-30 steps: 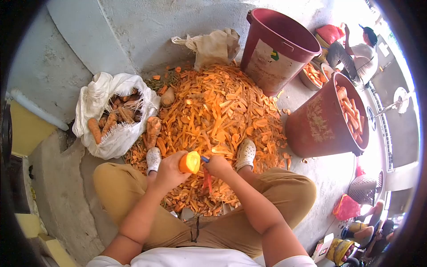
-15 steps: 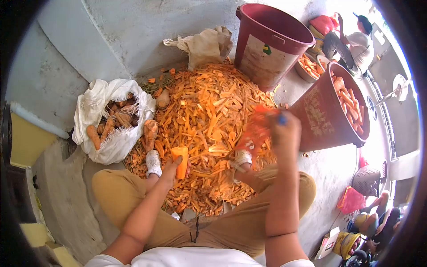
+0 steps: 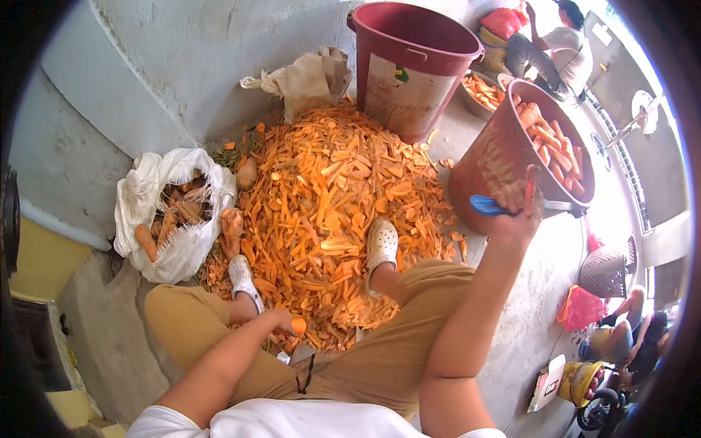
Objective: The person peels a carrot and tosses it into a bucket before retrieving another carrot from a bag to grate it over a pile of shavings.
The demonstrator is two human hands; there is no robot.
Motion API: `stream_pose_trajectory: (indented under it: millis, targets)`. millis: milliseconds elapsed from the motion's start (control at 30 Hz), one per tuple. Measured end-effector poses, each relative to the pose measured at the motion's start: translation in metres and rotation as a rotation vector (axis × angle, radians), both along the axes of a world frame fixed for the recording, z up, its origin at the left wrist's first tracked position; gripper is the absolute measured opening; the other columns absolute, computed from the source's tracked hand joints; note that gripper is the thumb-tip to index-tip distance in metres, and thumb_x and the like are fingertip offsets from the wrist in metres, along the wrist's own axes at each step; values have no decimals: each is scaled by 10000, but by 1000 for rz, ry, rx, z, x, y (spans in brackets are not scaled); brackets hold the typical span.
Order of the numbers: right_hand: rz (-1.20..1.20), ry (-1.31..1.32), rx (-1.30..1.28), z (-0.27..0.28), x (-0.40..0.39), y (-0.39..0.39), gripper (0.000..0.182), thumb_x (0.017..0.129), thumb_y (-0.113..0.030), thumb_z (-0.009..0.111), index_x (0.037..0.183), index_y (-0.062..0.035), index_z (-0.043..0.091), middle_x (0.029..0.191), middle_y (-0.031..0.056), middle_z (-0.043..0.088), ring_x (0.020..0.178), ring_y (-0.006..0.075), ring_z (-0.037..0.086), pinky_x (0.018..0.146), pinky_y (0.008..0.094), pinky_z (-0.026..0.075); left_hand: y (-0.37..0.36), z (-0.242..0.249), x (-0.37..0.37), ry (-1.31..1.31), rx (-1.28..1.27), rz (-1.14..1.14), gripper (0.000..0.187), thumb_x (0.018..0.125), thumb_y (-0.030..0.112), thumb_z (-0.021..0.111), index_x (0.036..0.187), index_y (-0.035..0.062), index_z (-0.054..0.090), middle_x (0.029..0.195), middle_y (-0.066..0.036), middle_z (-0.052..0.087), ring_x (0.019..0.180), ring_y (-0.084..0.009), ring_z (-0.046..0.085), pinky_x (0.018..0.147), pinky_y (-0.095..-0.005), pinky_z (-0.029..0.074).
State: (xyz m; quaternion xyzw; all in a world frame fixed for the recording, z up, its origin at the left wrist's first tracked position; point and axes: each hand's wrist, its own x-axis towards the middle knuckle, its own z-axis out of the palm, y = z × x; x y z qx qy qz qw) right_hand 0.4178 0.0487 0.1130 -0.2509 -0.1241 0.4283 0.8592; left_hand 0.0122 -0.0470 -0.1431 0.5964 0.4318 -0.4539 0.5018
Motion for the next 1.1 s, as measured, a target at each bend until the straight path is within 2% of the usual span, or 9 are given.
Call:
stream_pose_trajectory:
  millis: [100, 200, 333, 400, 533, 700, 833, 967, 1100]
  targets:
    - [120, 106, 47, 3, 1, 3, 96, 723, -137, 512, 667, -72, 468, 438, -36, 293, 340, 63, 243, 342, 208, 220, 49, 20, 25, 3, 129, -246, 494, 598, 480, 633, 753, 12, 600, 745, -107, 580, 626, -216, 542, 560, -308, 439]
    - [23, -37, -28, 21, -11, -3, 157, 734, -160, 501, 616, -78, 439, 440, -29, 301, 333, 68, 242, 350, 210, 236, 141, 107, 62, -149, 355, -1, 620, 634, 520, 563, 1004, 23, 533, 885, -131, 566, 741, -223, 533, 639, -332, 431]
    - [99, 2, -24, 19, -18, -1, 363, 728, -164, 478, 1065, -43, 420, 444, -43, 298, 330, 65, 247, 335, 203, 215, 265, 261, 116, -829, 1206, 522, 533, 741, 449, 461, 1029, 0, 469, 868, -157, 555, 739, -184, 554, 676, -300, 442]
    - [73, 15, -71, 20, -24, 1, 355, 730, -165, 472, 1063, -49, 428, 446, -42, 294, 329, 67, 240, 336, 205, 213, 265, 351, 124, -953, 1525, 580, 404, 756, 349, 492, 978, 12, 489, 843, -121, 558, 718, -176, 541, 662, -284, 426]
    - [56, 20, -117, 22, -32, 6, 386, 739, -173, 459, 1106, -63, 409, 460, -43, 290, 329, 70, 227, 337, 211, 215, 232, 406, 97, -1205, 1475, 337, 341, 813, 339, 422, 1036, 86, 477, 915, -56, 541, 750, -128, 537, 749, -281, 417]
    - [159, -51, -81, 17, -43, 7, 172, 786, -198, 443, 938, -119, 455, 493, -40, 315, 366, 67, 268, 352, 205, 240, 198, 275, 28, -1095, 1309, 432, 288, 812, 274, 449, 999, 58, 479, 838, -67, 544, 771, -167, 535, 750, -284, 417]
    - [187, -37, -155, 20, -74, 15, 92, 807, -212, 442, 863, -146, 473, 546, -35, 330, 412, 66, 294, 377, 202, 258, 126, 124, -34, -130, 835, 503, 414, 800, 319, 409, 1000, -40, 450, 942, -176, 522, 800, -267, 528, 678, -360, 427]
    - [442, -21, -14, -20, -70, 31, 133, 802, -207, 445, 890, -108, 456, 579, -32, 331, 444, 63, 301, 403, 202, 270, 30, -70, -81, -70, 194, 650, 406, 818, 321, 406, 1044, -13, 459, 886, -153, 519, 665, -240, 504, 587, -350, 409]
    - [529, -45, -30, -20, -96, 46, 213, 802, -218, 445, 902, -29, 440, 564, -25, 333, 450, 62, 303, 415, 206, 281, 33, -98, -97, -120, -60, 722, 347, 825, 284, 400, 979, -11, 497, 846, -135, 530, 664, -227, 516, 587, -336, 407]
